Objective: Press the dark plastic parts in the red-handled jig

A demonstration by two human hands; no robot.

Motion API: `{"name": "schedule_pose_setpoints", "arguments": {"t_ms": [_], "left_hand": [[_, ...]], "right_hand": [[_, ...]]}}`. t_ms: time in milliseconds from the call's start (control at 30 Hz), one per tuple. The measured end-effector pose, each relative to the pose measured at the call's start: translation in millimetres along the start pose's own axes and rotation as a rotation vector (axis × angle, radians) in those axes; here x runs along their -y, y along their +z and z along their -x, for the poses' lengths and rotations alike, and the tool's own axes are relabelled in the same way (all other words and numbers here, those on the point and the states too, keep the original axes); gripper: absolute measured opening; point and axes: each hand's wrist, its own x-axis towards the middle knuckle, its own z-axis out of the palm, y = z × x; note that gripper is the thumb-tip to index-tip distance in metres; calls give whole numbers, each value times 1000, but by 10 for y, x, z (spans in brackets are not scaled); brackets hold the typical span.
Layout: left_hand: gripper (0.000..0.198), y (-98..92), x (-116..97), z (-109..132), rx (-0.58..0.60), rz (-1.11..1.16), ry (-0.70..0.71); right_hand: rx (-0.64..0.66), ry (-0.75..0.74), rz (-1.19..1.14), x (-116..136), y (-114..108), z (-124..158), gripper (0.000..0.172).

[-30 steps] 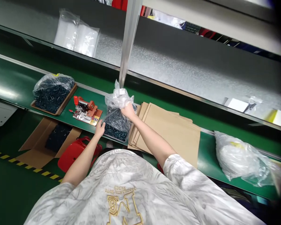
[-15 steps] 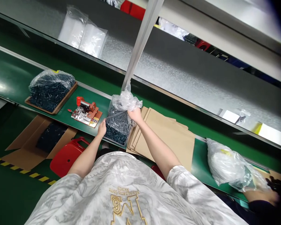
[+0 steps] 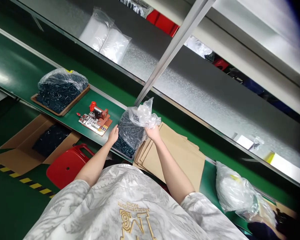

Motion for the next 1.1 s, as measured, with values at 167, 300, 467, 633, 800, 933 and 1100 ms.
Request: {"name": "schedule_pose_setpoints", "arguments": {"t_ms": [167,300,467,633,800,933,1100], "left_hand": [[57,-17,-26,122,22,-14,37],[50,-37,-27,35,16,31,17],[47,-62,-21,-120,16,130,-21],[48,-96,-24,-151,42,204,-41],[49,-137,-24,-147,71,196,-40],[48,-116,-6,-78,96,122,-13],[54,-53,17,64,86,18,39]], "right_hand": [[-66,46,-21,-40,-46,111,49],[-78,83,-74,-49,-53,100,46],[-74,134,-119,-1,-40,46,44],[-32,129,-130,35,-80,53,44],[-43,111,-164,54,-116,76,47],[-82,126,-204,64,-137,83,52],[-153,157,-252,41,-167,118,57]]}}
